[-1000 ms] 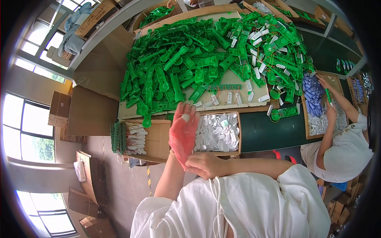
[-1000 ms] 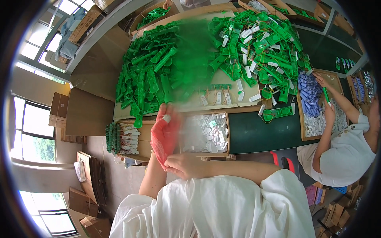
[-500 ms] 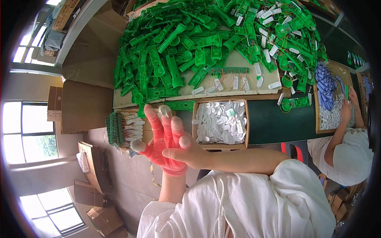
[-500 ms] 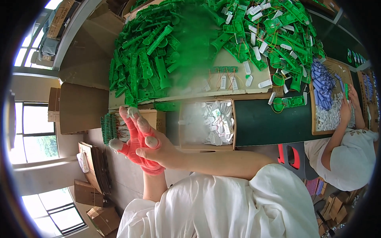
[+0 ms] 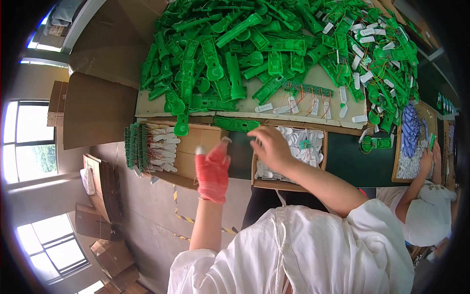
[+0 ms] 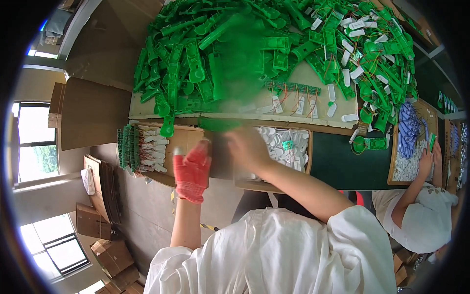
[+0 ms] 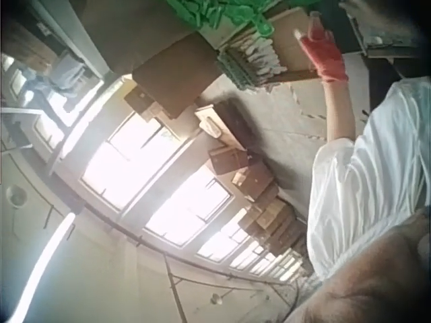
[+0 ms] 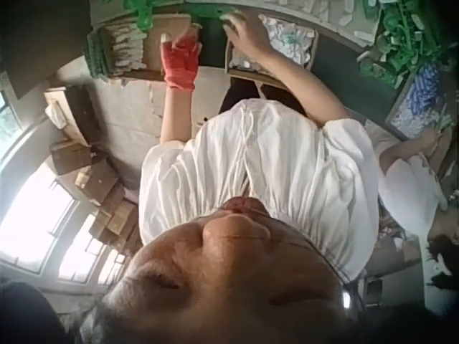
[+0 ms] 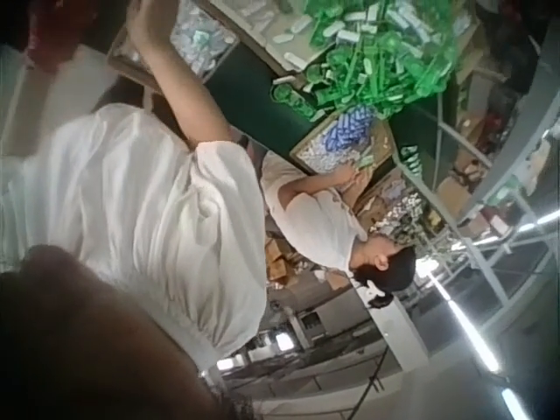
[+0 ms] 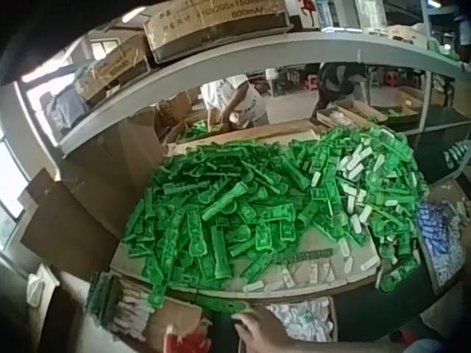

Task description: Manually inserting small white parts into green plastic light fixture housings at a factory assembly line.

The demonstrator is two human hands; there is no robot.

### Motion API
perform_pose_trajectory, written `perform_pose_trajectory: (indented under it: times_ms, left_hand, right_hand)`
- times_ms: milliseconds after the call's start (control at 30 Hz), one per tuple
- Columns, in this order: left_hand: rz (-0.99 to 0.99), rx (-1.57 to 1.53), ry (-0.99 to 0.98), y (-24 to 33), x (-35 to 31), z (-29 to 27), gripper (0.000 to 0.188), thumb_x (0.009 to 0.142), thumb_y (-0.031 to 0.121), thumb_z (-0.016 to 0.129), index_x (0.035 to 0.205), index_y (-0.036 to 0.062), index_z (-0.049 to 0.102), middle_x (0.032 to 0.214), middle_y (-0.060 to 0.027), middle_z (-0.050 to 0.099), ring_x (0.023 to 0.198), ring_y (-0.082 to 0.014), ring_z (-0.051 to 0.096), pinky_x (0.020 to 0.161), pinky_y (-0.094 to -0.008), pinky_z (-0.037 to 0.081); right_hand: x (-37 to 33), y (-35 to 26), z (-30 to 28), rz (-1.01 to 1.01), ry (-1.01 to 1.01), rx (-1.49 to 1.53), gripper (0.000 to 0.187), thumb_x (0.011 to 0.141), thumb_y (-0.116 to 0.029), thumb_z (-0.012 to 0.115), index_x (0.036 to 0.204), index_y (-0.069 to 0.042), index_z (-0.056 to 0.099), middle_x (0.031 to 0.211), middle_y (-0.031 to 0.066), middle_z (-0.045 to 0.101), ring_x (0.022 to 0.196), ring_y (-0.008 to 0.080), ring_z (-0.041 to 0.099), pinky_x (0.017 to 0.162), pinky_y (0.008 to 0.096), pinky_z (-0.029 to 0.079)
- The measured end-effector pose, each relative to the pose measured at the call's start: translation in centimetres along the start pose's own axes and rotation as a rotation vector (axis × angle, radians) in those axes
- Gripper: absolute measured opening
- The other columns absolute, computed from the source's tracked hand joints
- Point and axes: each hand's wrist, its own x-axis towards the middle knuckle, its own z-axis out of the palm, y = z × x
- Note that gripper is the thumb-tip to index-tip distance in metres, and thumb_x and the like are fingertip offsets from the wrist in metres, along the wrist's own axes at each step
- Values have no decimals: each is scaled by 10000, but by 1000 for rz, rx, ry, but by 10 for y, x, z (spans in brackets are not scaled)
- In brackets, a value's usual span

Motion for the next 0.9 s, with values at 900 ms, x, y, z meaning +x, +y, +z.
perform_pose_trajectory:
  times_ms: [900]
  left_hand:
    - [-99, -53, -312, -14, 36, 15, 459, 659, -43, 487, 1113, 26, 462, 1033, -114, 550, 964, -276, 551, 801, -357, 482]
  right_hand:
    - [-27, 25, 11, 91, -172, -118, 172, 676, -151, 691, 754, -73, 559, 722, 37, 528, 659, 216, 562, 556, 330, 452]
